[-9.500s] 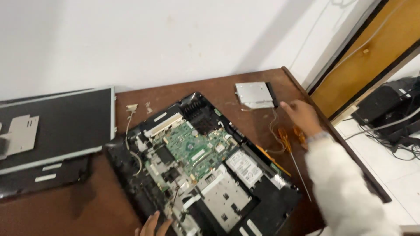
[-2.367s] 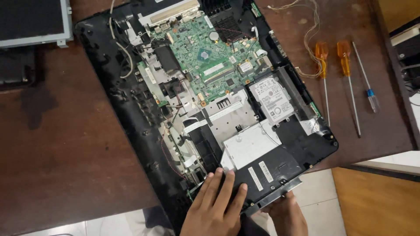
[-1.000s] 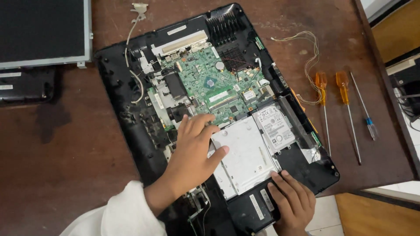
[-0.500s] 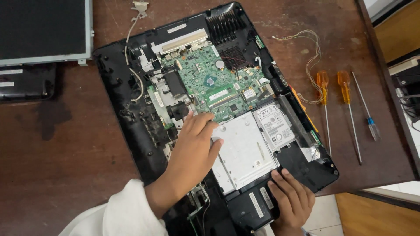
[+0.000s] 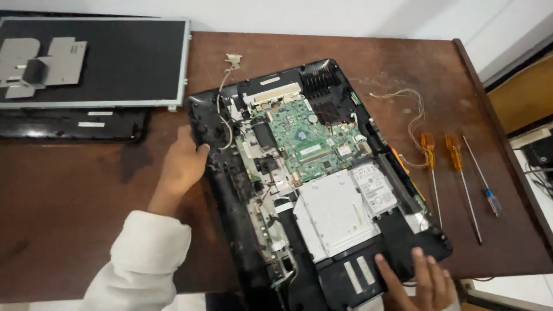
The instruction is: Disassembling a computer by removing screws and internal components like the optical drive.
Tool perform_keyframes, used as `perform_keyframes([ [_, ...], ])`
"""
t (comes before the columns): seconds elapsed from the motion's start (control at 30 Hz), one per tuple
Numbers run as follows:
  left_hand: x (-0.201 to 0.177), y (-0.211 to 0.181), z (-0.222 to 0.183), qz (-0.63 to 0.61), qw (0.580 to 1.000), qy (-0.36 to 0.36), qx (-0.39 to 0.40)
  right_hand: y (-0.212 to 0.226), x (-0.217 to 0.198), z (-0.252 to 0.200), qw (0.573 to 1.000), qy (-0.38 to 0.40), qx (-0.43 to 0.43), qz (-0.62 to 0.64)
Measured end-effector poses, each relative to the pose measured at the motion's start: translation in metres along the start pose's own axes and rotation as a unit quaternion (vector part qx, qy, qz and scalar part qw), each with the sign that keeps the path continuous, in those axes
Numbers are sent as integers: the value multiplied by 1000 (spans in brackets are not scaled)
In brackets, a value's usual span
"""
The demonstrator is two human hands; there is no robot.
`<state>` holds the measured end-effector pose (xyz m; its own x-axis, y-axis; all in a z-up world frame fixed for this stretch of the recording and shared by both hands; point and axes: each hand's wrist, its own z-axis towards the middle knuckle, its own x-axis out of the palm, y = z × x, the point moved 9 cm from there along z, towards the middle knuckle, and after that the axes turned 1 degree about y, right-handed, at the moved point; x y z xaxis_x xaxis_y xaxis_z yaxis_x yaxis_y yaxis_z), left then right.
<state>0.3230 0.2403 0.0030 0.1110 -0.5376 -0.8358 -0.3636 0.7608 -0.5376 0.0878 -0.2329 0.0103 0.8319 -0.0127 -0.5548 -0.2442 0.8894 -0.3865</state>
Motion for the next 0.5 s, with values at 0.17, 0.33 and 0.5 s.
perform_keyframes([
  [0.17, 17, 14, 11, -212, 967, 139, -14, 31, -28, 14, 987, -10, 157, -14],
  [0.33, 36, 20, 20, -418, 877, 235, -39, 29, -21, -57, 772, 19, 624, 121],
  [0.5, 65, 59, 34, -376, 893, 238, -59, 56, -28, -18, 616, 0, 774, 146],
])
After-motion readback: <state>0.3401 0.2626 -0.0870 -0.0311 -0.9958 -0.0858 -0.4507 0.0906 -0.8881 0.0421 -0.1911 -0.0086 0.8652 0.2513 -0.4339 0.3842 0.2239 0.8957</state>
